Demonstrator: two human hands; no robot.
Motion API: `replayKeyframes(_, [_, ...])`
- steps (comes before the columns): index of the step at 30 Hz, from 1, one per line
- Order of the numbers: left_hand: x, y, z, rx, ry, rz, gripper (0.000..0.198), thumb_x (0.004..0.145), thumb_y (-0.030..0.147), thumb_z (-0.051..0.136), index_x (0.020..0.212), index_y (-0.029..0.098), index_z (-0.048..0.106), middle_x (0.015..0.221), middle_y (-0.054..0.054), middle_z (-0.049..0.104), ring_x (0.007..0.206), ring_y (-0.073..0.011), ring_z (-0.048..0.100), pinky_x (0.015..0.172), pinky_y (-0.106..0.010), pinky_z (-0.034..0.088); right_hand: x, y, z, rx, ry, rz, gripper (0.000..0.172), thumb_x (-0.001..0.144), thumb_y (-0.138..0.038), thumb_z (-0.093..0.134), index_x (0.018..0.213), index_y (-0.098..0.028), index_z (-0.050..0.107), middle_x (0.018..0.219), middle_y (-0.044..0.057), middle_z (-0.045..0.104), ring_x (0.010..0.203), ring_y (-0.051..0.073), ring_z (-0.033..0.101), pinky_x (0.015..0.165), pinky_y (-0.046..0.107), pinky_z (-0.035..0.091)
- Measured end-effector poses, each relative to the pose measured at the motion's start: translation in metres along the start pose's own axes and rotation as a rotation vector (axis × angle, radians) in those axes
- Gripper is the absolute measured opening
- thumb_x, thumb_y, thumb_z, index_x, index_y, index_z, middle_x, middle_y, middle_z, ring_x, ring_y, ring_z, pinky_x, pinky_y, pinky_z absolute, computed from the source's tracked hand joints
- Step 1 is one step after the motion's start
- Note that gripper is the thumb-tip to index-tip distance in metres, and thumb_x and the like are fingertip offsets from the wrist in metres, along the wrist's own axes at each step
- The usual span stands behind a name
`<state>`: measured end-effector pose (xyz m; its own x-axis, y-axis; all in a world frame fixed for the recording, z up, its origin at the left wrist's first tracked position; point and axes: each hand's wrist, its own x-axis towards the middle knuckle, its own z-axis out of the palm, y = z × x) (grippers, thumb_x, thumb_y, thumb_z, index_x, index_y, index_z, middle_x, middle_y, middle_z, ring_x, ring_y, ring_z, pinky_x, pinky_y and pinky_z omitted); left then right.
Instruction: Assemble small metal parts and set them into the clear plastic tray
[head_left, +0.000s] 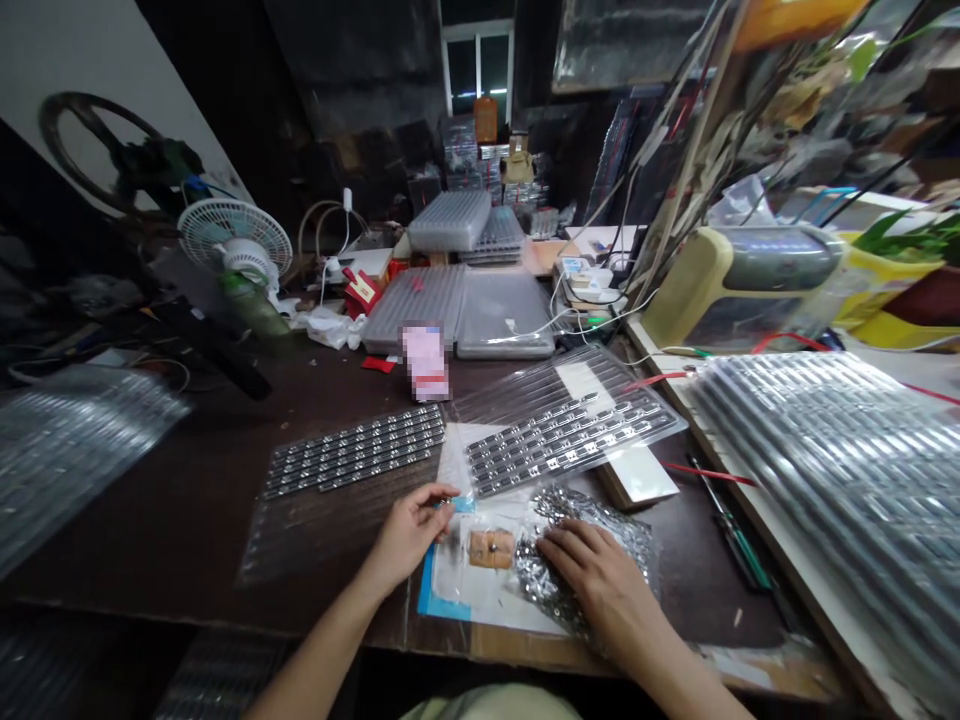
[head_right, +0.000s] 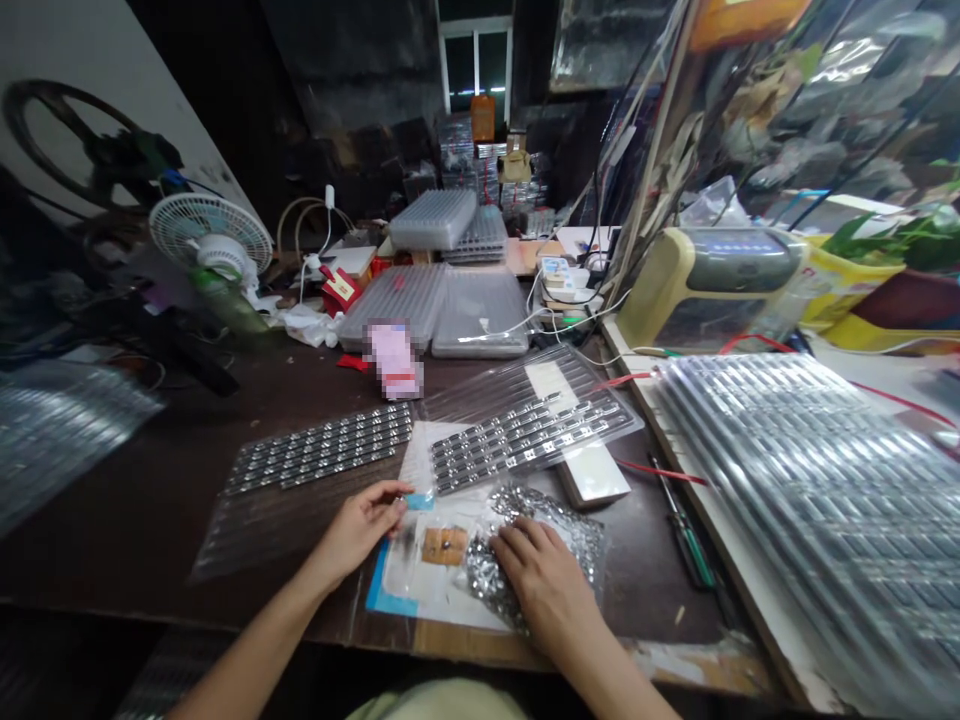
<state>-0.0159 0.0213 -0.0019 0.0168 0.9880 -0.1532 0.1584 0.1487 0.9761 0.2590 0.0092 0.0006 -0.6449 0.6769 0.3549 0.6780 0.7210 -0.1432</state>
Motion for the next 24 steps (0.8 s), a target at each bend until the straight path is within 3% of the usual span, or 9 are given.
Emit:
replayKeyframes(6, [-0.017, -0.004, 0.025, 0.283, 0.074, 0.16, 0.013, 0.078, 0.021, 0.064, 0.088, 0.017, 0.071, 0.083, -0.005, 0.07, 0.071, -0.0154, 0.065, 0.061, -0.024, 0.052, 0.012, -0.004, 0.011, 0.007, -0.013, 0.101, 0.015, 0.092, -0.017, 0.049, 0.097, -0.02, 0.063, 0.088, 0.005, 0.065, 0.081, 0.02, 0.053, 0.071, 0.033, 0.043])
replayKeyframes(12, [-0.024, -0.006, 0.036, 0.405, 0.048, 0.351, 0.013, 0.08, 0.018, 0.064, 0.09, 0.022, 0.073, 0.087, -0.004, 0.068, 0.081, -0.0168, 0.065, 0.069, -0.025, 0.053, 0.015, -0.005, 0.014, 0.123, 0.145, 0.22, 0.015, 0.093, -0.016, 0.046, 0.089, -0.019, 0.06, 0.082, 0.004, 0.064, 0.078, 0.018, 0.052, 0.073, 0.032, 0.041])
replayKeyframes(19, [-0.029, -0.003, 0.044, 0.534, 0.022, 0.4, 0.014, 0.083, 0.022, 0.063, 0.093, 0.025, 0.072, 0.084, -0.002, 0.066, 0.078, -0.0153, 0.063, 0.073, -0.026, 0.05, 0.016, -0.003, 0.01, 0.258, 0.2, 0.244, 0.027, 0.091, -0.01, 0.041, 0.11, -0.02, 0.059, 0.096, 0.007, 0.064, 0.087, 0.02, 0.054, 0.076, 0.034, 0.047])
replayKeyframes(24, [-0.029, 0.0, 0.046, 0.611, 0.033, 0.426, 0.015, 0.084, 0.02, 0.061, 0.093, 0.024, 0.072, 0.081, -0.003, 0.064, 0.078, -0.016, 0.062, 0.071, -0.026, 0.05, 0.017, -0.009, 0.009, 0.309, 0.237, 0.296, 0.018, 0.092, -0.015, 0.044, 0.096, -0.021, 0.061, 0.085, 0.005, 0.065, 0.081, 0.018, 0.057, 0.072, 0.032, 0.048])
